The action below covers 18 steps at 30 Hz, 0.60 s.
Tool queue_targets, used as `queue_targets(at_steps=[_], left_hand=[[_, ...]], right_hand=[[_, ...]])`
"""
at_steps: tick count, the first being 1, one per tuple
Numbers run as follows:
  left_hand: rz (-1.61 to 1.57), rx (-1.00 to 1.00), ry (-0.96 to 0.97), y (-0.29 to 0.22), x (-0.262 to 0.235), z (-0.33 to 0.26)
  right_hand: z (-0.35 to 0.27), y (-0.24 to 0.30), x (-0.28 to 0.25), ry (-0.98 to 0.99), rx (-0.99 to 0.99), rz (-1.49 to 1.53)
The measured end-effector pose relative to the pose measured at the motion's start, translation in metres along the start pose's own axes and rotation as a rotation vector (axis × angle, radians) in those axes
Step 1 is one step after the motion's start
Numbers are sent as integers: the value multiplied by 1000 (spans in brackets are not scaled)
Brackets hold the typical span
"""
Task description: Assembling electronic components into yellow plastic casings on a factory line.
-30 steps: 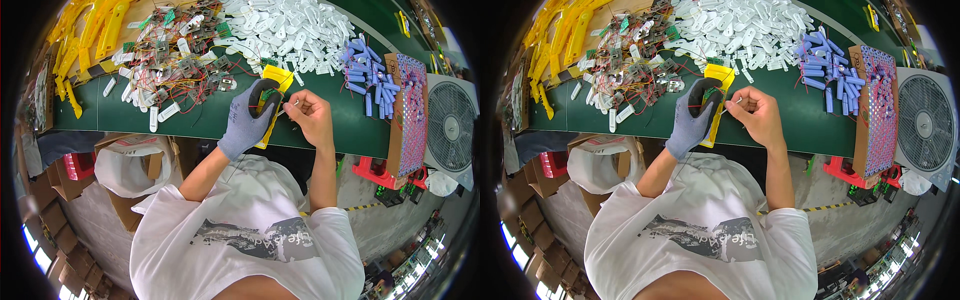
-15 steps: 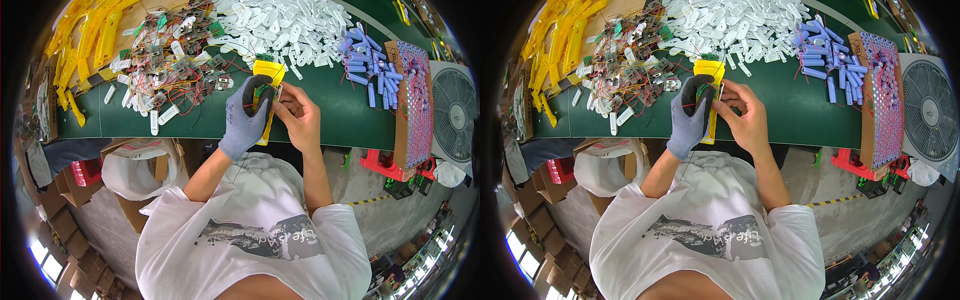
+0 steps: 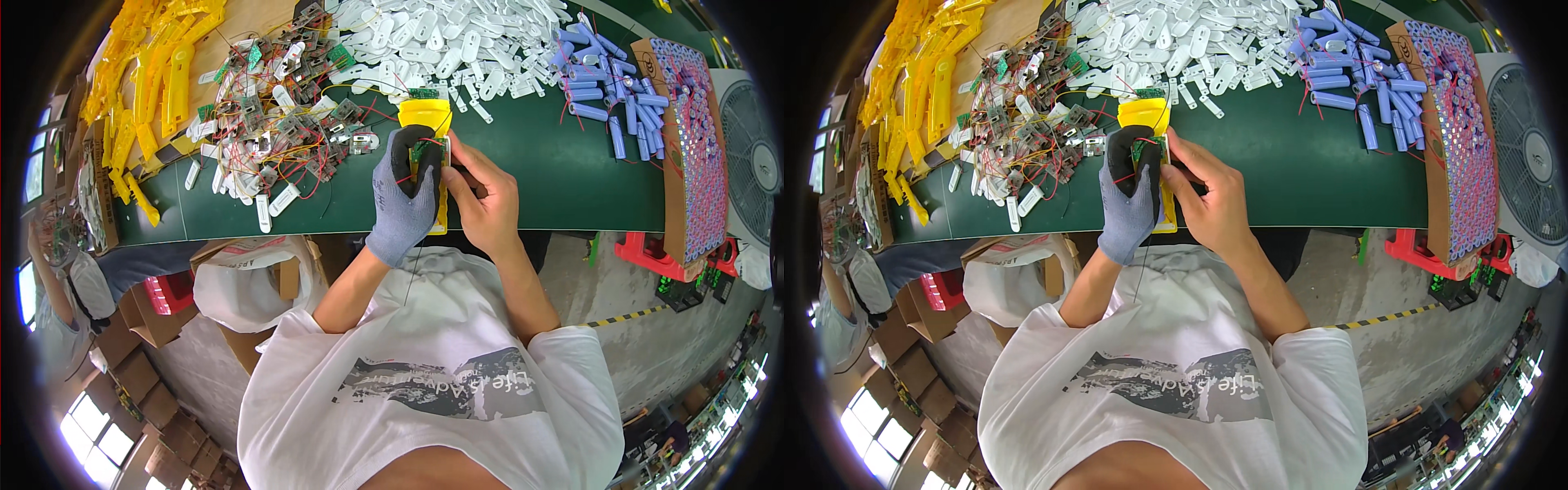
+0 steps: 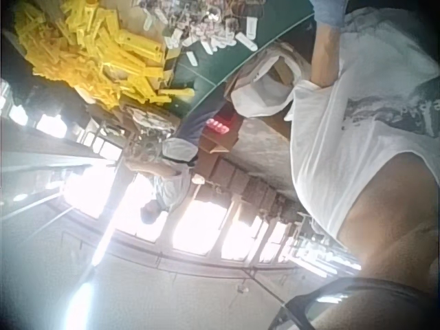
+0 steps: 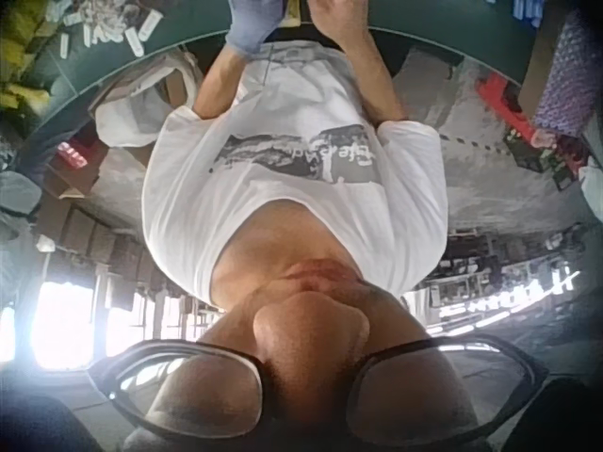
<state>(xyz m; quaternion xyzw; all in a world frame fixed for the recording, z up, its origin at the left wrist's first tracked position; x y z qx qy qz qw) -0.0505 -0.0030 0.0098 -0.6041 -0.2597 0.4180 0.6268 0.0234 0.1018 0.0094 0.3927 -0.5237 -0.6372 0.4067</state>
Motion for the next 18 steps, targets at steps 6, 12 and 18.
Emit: queue_targets(at_steps=[6, 12, 18], left_hand=[[-38, 41, 8, -3, 0, 1], [-90, 19, -11, 0, 0, -4], [-94, 40, -63, -2, 2, -8]], right_hand=[[0, 3, 0, -53, -91, -141], [0, 6, -1, 19, 38, -51], [-5, 10, 0, 21, 48, -75]])
Point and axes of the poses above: each hand's wrist, its own z-axis towards the middle knuckle, its own x-axis out of the palm, y = z × x, the point moved 3 cm from there along z, towards the middle knuckle, and after that the axes turned 7 degrees about y, right-handed, at the moved point
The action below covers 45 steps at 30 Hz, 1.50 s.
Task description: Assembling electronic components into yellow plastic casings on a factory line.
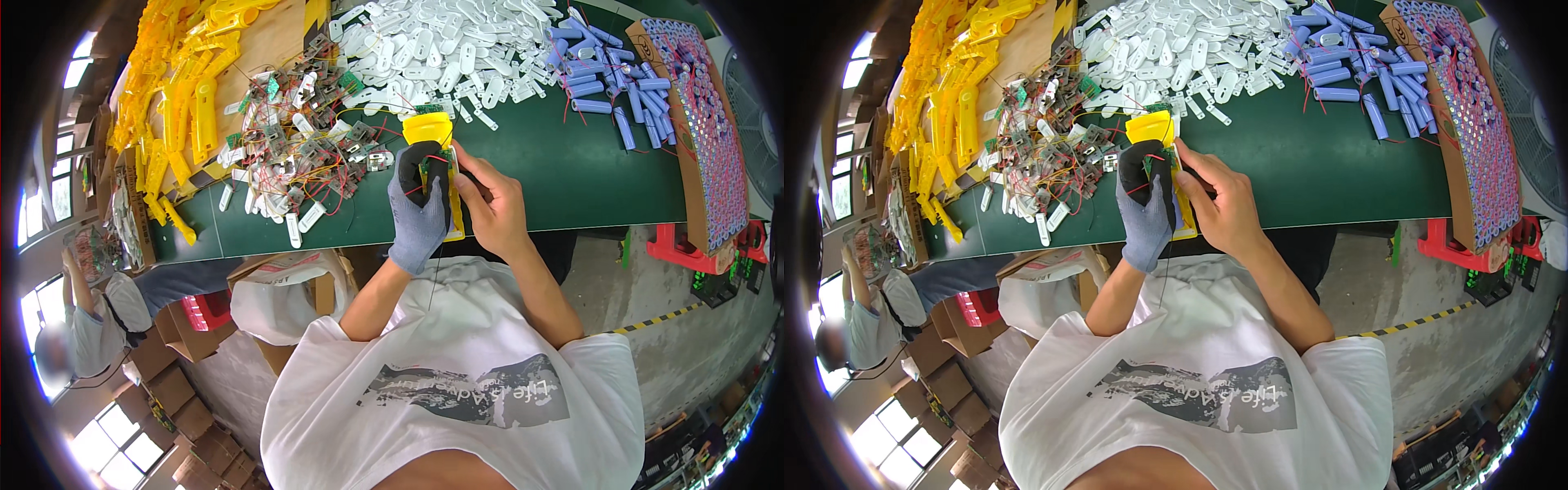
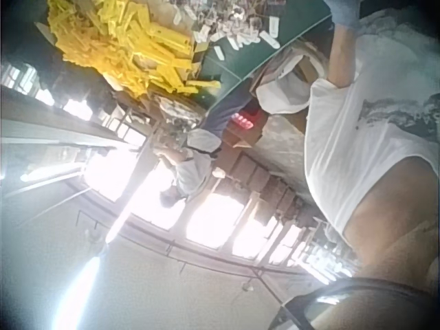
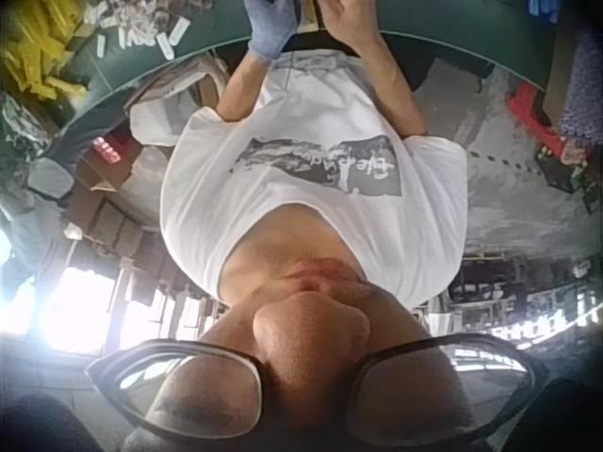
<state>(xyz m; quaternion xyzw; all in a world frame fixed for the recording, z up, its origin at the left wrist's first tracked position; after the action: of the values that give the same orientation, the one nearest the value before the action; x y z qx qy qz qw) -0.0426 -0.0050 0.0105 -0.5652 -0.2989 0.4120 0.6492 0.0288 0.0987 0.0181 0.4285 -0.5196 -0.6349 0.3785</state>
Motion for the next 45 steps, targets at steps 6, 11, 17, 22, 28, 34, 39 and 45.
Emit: queue_targets(at_steps=[6, 11, 17, 22, 28, 34, 39, 45], left_hand=[[21, -30, 33, 0, 4, 7], [12, -11, -17, -5, 3, 10], [5, -26, -96, 12, -2, 5], [11, 70, -38, -1, 3, -1], [25, -210, 18, 10, -6, 17], [-93, -26, -35, -36, 13, 141], [21, 164, -164, -13, 61, 305], [544, 19, -163, 62, 92, 498]], right_hand=[[3, -12, 0, -57, -68, 38], [9, -2, 0, -47, -150, 22], [8, -11, 3, -21, -126, 6], [5, -3, -1, -28, -250, -57], [8, -2, -8, 77, -221, -161], [0, -22, -8, -69, -35, 372], [-5, -9, -4, 39, -37, 173], [-10, -3, -4, -58, -173, -41]])
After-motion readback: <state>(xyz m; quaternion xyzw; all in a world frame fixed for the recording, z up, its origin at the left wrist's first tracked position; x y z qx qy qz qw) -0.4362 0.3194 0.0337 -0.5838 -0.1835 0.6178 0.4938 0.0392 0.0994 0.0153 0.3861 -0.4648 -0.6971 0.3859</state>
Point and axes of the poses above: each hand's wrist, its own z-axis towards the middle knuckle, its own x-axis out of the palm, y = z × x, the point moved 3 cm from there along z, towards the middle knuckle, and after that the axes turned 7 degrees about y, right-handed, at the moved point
